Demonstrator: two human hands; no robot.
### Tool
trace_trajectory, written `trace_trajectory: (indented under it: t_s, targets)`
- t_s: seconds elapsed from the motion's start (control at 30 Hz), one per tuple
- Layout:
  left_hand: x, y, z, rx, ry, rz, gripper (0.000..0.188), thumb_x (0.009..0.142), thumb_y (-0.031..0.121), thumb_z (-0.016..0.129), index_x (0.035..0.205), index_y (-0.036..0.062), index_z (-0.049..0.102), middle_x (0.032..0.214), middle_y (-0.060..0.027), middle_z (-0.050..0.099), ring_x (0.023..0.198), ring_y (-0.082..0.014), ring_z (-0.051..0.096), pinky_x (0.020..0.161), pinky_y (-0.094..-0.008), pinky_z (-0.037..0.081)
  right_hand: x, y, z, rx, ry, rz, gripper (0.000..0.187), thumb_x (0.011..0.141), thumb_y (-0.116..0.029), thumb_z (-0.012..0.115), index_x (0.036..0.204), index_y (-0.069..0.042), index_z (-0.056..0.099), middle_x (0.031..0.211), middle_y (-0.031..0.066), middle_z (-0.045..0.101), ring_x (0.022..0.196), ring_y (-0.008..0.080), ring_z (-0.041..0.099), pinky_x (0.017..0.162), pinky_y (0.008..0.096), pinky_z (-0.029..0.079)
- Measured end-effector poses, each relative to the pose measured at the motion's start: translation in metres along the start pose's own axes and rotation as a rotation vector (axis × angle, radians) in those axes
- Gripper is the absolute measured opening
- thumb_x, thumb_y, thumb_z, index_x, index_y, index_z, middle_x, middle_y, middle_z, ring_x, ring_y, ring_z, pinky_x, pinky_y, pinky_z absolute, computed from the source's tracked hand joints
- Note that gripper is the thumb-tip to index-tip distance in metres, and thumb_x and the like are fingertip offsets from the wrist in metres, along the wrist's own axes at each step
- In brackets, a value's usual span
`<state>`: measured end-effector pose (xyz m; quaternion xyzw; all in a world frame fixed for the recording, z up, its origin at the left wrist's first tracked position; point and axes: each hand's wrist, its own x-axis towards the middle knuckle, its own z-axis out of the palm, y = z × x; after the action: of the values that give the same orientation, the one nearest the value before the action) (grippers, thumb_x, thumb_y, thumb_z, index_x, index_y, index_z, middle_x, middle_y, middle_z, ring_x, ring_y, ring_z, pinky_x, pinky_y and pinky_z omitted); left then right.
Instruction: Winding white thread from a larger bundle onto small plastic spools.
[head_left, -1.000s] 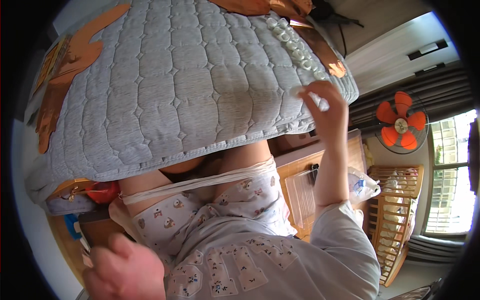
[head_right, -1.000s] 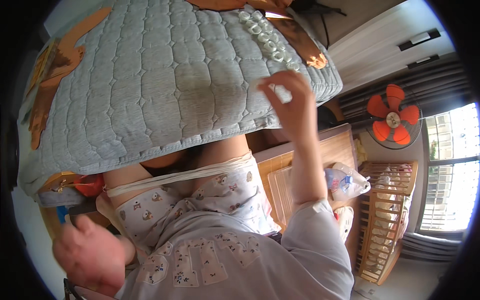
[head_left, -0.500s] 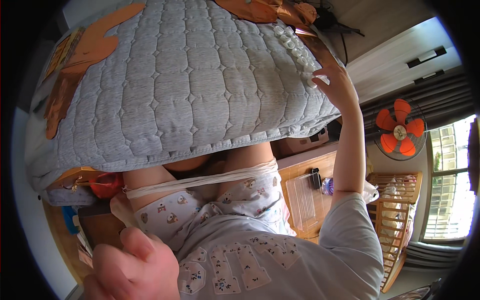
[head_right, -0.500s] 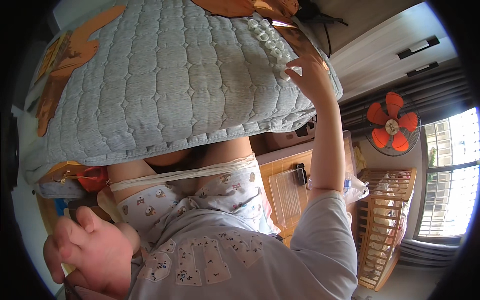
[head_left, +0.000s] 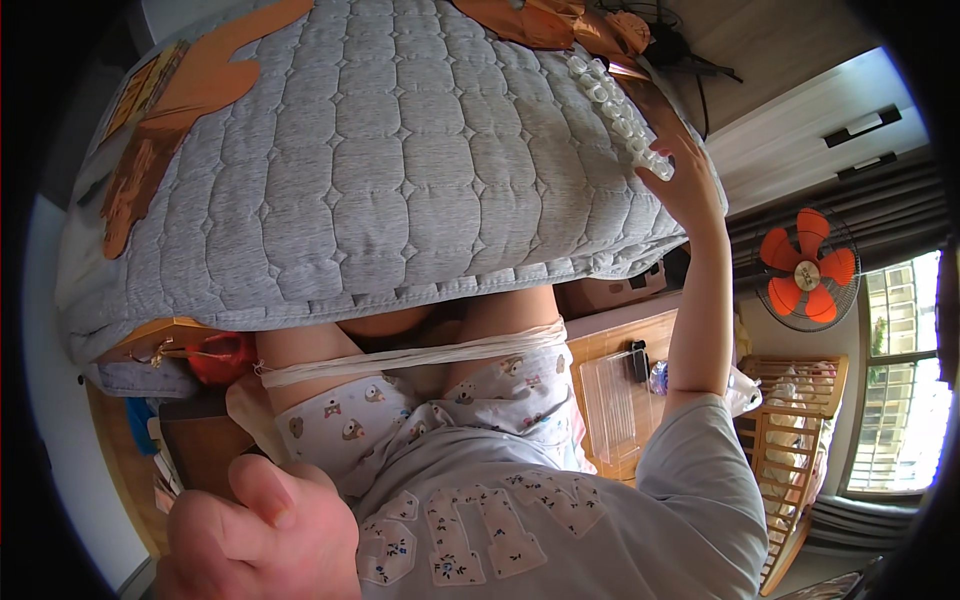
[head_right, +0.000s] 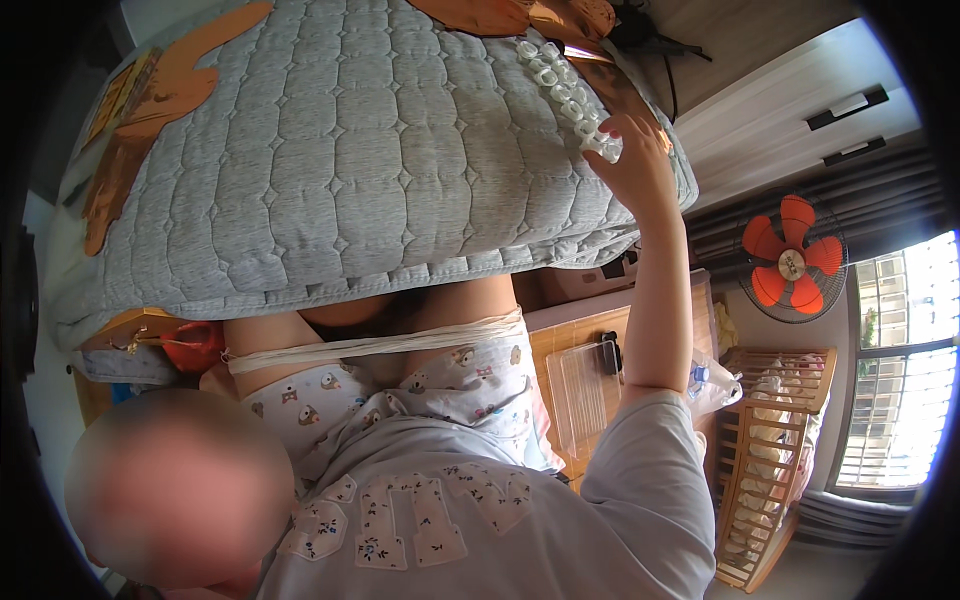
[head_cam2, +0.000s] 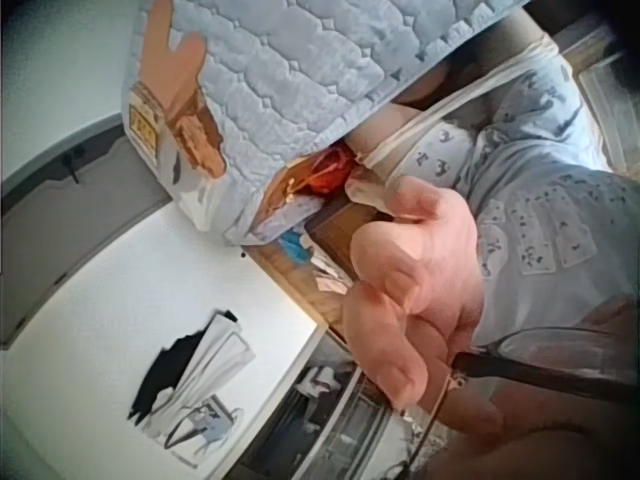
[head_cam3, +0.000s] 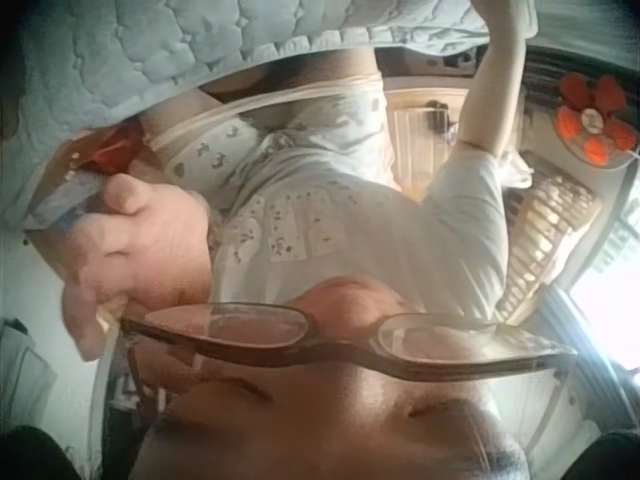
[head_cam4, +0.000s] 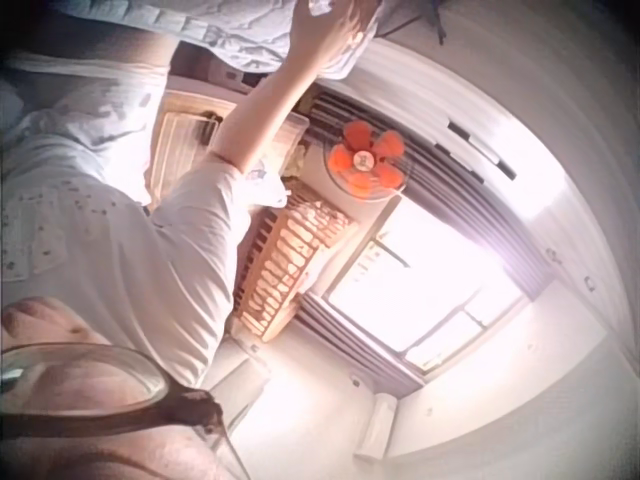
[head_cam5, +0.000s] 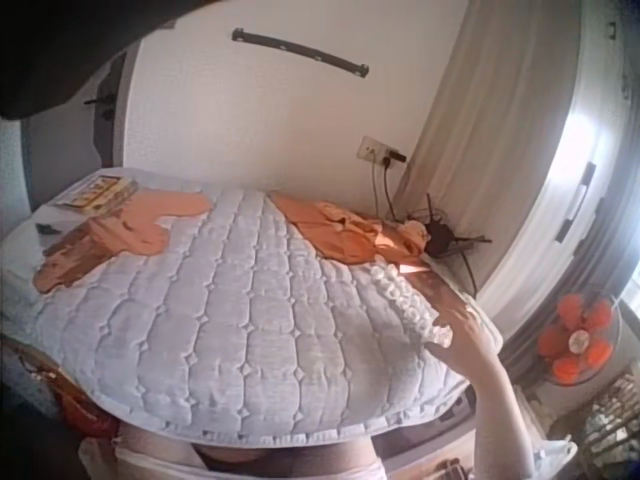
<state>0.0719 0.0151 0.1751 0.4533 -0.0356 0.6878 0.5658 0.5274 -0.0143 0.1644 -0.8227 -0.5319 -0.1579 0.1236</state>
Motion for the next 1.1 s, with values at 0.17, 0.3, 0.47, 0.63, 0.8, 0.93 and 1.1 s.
trace_trajectory:
  t_s: [0.17, 0.3, 0.47, 0.63, 0.8, 0.93, 1.1]
  targets:
    - [0.011, 0.010, -0.022, -0.149, -0.160, -0.109, 0.019, 0.097, 0.031, 0.051, 0.112, 0.0382, 0.058, 0.121, 0.0291, 0.051, 0.109, -0.0032, 0.036, 0.086, -0.0361, 0.017, -0.015, -0.025, -0.006, 0.130, 0.127, -0.017, 0.029, 0.076, -0.020, 0.078, 0.099, -0.007, 0.065, 0.099, 0.0082, 0.064, 0.103, 0.0280, 0.059, 0.090, 0.0396, 0.045]
    - [0.012, 0.020, -0.037, 0.029, -0.155, 0.156, 0.019, 0.088, 0.043, 0.057, 0.105, 0.0369, 0.063, 0.133, 0.0134, 0.047, 0.116, -0.0164, 0.036, 0.088, -0.0359, 0.024, -0.040, -0.061, -0.003, 0.265, 0.287, -0.173, 0.024, 0.076, -0.009, 0.078, 0.096, -0.006, 0.066, 0.098, 0.0083, 0.064, 0.095, 0.0265, 0.061, 0.084, 0.0357, 0.047]
    - [0.008, 0.030, -0.046, 0.007, -0.215, 0.142, 0.021, 0.093, 0.032, 0.055, 0.114, 0.0278, 0.059, 0.122, 0.0162, 0.053, 0.114, -0.0073, 0.039, 0.090, -0.0360, 0.026, -0.069, -0.097, 0.011, 0.400, 0.358, -0.356, 0.023, 0.073, 0.001, 0.077, 0.092, -0.004, 0.066, 0.097, 0.0109, 0.064, 0.091, 0.0257, 0.061, 0.079, 0.0346, 0.048]
    - [0.011, 0.018, -0.116, 0.585, -0.210, 0.225, 0.025, 0.090, 0.041, 0.053, 0.099, 0.0206, 0.065, 0.115, 0.0004, 0.055, 0.107, -0.0183, 0.046, 0.087, -0.0391, 0.036, -0.090, -0.134, 0.008, 0.656, 0.255, -0.545, 0.020, 0.069, 0.004, 0.072, 0.087, -0.002, 0.064, 0.088, 0.0141, 0.061, 0.085, 0.0314, 0.060, 0.074, 0.0402, 0.048]
    - [0.004, -0.007, -0.206, 1.125, -0.377, -0.608, 0.014, 0.089, 0.009, 0.062, 0.100, 0.0033, 0.070, 0.094, -0.0062, 0.059, 0.089, -0.0155, 0.057, 0.075, -0.0303, 0.045, -0.111, -0.161, -0.040, 0.838, 0.200, -0.859, 0.018, 0.073, -0.025, 0.070, 0.090, -0.022, 0.062, 0.093, 0.0050, 0.058, 0.083, 0.0254, 0.051, 0.068, 0.0435, 0.043]
    - [-0.024, -0.026, -0.251, 1.301, -0.495, -1.024, 0.021, 0.086, 0.003, 0.068, 0.107, 0.0065, 0.069, 0.102, -0.0050, 0.056, 0.096, -0.0137, 0.058, 0.077, -0.0270, 0.051, -0.114, -0.177, -0.073, 0.805, 0.114, -0.834, 0.023, 0.086, -0.039, 0.057, 0.108, -0.034, 0.062, 0.097, -0.0055, 0.056, 0.091, 0.0168, 0.051, 0.082, 0.0403, 0.042]
    - [-0.052, -0.032, -0.278, 1.470, -0.516, -0.894, 0.020, 0.085, 0.006, 0.070, 0.104, 0.0072, 0.068, 0.106, -0.0055, 0.054, 0.103, -0.0193, 0.057, 0.082, -0.0303, 0.055, -0.091, -0.181, -0.107, 0.811, -0.128, -0.883, 0.028, 0.099, -0.046, 0.047, 0.117, -0.033, 0.064, 0.110, -0.0091, 0.059, 0.106, 0.0150, 0.054, 0.098, 0.0410, 0.043]
